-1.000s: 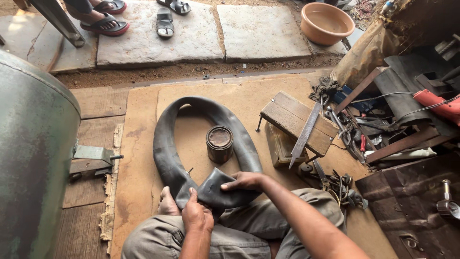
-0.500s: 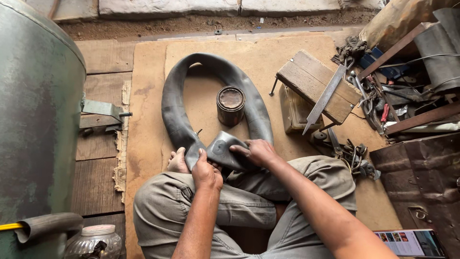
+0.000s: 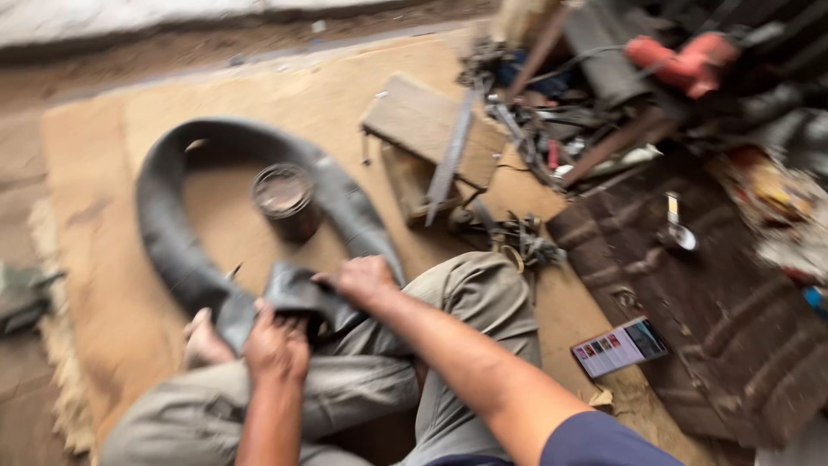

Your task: The person sits on the floor and manipulates a tire inner tube. They apply a dark liquid from a can onto the tube using a brush, then use a knife to scrape or spread the substance on the surface.

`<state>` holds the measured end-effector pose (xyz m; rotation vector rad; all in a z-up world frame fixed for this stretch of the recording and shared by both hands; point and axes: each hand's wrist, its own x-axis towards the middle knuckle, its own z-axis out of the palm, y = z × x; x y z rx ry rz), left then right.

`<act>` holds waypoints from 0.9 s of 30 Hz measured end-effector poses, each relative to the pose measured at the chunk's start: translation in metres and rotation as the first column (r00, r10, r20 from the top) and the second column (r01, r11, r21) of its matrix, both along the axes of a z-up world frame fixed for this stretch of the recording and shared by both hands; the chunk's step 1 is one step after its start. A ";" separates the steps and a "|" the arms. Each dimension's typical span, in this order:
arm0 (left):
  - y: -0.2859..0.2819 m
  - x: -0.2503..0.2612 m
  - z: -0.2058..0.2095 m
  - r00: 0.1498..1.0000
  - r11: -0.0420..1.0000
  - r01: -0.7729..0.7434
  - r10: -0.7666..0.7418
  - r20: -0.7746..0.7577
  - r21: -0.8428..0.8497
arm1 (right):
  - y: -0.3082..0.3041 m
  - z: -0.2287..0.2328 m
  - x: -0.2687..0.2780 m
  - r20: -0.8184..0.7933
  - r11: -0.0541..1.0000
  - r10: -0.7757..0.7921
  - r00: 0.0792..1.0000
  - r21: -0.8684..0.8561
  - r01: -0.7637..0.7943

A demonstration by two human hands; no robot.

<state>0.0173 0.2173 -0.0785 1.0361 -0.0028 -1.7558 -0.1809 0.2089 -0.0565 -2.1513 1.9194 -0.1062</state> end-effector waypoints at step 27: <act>0.004 -0.014 0.025 0.984 0.990 0.142 -0.140 0.108 -0.019 | 0.015 0.081 -0.032 0.097 0.733 0.332 0.938 0.599 -0.322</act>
